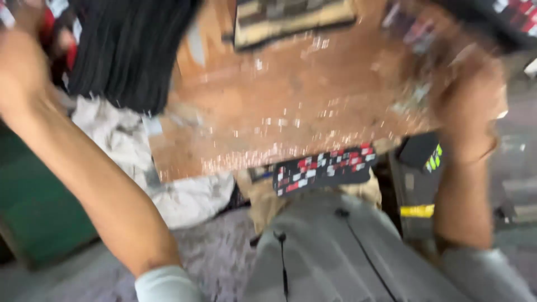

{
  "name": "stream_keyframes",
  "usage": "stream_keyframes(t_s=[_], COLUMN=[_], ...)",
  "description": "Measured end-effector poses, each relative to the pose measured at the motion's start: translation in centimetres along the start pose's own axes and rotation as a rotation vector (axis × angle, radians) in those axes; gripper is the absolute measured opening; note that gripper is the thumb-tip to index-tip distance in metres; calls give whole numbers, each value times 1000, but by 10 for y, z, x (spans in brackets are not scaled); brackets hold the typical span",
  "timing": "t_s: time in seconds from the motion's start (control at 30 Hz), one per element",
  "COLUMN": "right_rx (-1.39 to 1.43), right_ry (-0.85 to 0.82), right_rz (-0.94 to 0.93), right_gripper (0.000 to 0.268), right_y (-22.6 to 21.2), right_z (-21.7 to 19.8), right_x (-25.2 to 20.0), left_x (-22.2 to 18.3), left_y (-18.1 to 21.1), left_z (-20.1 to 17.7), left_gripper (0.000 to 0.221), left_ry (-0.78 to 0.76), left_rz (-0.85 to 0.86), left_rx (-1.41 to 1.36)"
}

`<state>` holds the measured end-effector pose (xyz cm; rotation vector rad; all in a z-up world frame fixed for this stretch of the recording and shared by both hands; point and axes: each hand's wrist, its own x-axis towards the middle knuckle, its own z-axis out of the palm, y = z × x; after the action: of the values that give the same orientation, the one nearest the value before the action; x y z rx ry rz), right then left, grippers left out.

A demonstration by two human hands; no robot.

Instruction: The recorder sorts and stacks patterned fabric pieces on a production workbench near a press machine.

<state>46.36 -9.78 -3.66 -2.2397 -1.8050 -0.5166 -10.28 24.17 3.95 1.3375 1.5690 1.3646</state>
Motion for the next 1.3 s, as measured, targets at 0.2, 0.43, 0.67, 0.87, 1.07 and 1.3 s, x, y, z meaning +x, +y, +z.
stream_keyframes(t_s=[0.2, 0.43, 0.67, 0.87, 1.07, 1.3], right_rx=[550, 583, 608, 591, 586, 545], right_ry=[-150, -109, -102, -142, -114, -110], right_rz=[-218, -183, -213, -200, -209, -238], right_gripper=[58, 46, 44, 43, 46, 49], right_y=[-155, -172, -169, -170, -172, -206], right_z=[-39, -28, -30, -34, -24, -37], right_x=[6, 20, 17, 20, 16, -2], left_x=[-44, -184, -181, -153, -141, -144], left_y=[-1, 40, -25, -9, -49, -68], left_z=[-31, 31, 104, 141, 164, 184], left_gripper=[32, 35, 72, 68, 61, 31], left_ry=[-46, -9, -551, -679, -803, -691], left_rz=[36, 617, 43, -74, -154, -216], left_rx=[-76, 177, 131, 143, -296, -252])
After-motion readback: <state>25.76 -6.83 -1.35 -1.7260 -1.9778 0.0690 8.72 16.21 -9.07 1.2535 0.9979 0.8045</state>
